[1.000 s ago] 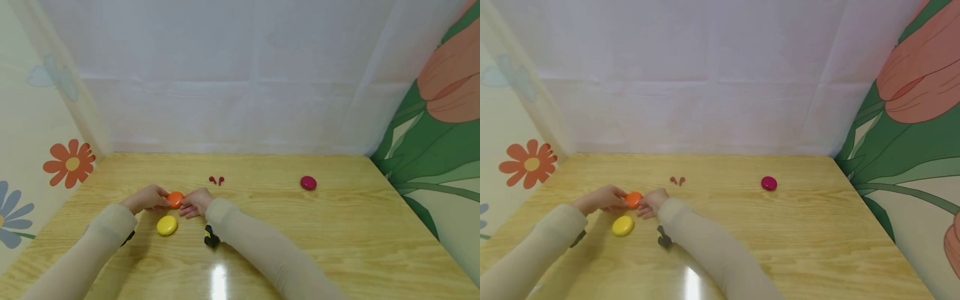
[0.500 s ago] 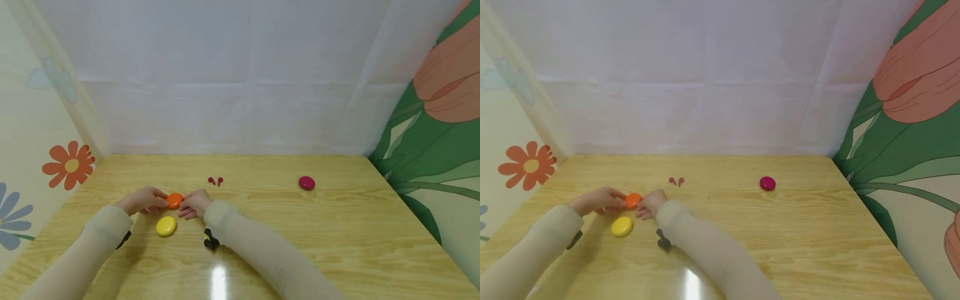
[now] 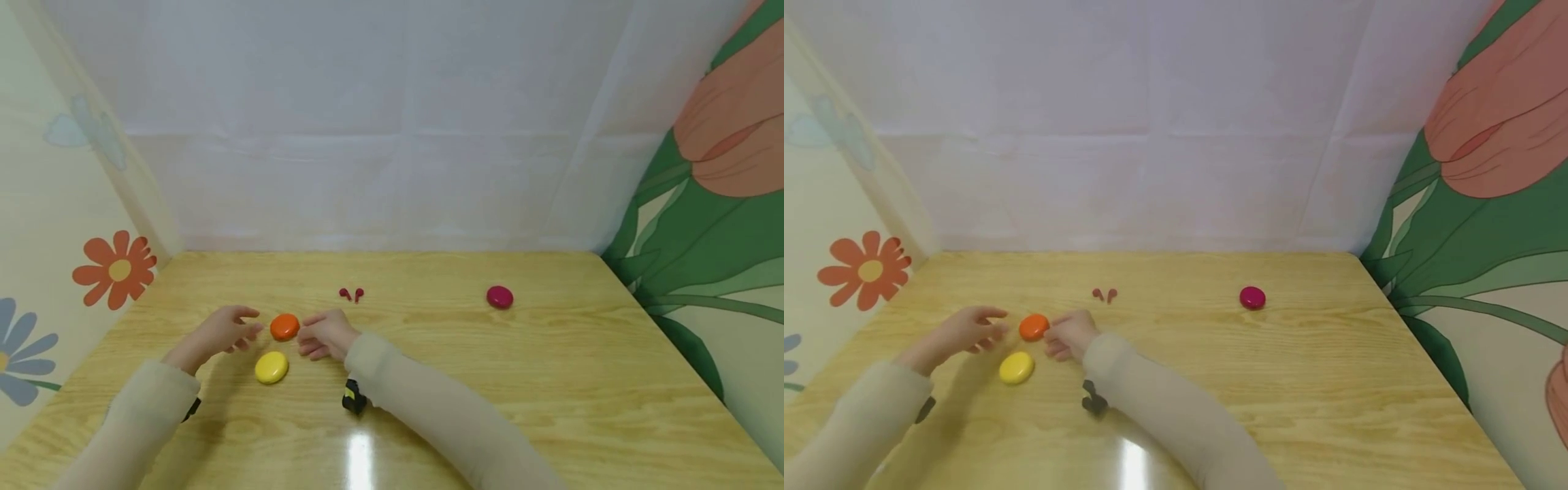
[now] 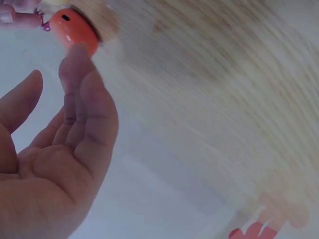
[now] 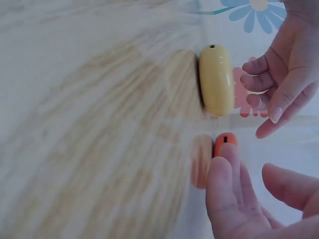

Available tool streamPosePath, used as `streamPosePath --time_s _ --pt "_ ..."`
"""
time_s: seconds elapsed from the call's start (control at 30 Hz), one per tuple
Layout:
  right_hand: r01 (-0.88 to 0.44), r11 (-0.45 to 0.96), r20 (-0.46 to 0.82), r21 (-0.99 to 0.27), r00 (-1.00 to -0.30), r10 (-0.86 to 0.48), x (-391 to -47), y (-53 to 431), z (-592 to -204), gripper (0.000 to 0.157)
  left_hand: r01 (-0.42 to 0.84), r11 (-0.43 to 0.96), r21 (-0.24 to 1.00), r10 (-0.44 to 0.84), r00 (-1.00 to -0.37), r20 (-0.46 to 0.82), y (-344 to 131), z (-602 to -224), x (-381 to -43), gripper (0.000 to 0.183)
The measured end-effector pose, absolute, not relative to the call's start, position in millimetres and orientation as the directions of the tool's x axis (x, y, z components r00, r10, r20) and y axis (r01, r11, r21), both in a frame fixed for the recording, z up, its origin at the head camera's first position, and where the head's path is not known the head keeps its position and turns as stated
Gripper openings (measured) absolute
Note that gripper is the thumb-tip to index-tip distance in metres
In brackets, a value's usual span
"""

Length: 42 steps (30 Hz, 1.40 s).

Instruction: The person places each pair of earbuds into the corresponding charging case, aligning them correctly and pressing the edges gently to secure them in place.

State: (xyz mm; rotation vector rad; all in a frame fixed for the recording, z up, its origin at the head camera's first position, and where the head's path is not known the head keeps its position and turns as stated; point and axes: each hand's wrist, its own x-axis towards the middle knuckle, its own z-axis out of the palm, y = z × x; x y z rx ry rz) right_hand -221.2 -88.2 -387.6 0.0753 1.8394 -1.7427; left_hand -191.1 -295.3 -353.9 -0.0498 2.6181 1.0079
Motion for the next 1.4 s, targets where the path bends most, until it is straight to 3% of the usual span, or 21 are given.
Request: streamPosePath --time_s 0.4,0.77,1.4 --pt "0.385 0.101 -0.393 -0.918 -0.836 -0.383 -222.6 -56.0 -377.8 0.037 -0.037 0.696 0.717 0.059 -0.992 -0.108 -265.4 -342.7 -164.7 0.051" --pt "0.394 0.084 -0.394 -0.915 -0.828 -0.399 -221.8 -46.4 -372.0 0.034 -0.163 0.555 0.816 -0.045 -0.985 -0.165 -247.0 -347.8 -154.6 0.054" --pt "0.35 0.112 -0.363 -0.93 -0.827 -0.429 -215.0 -24.4 -363.5 0.034 -0.182 0.427 0.886 -0.068 -0.983 -0.169 -226.2 -352.0 -143.6 0.049"
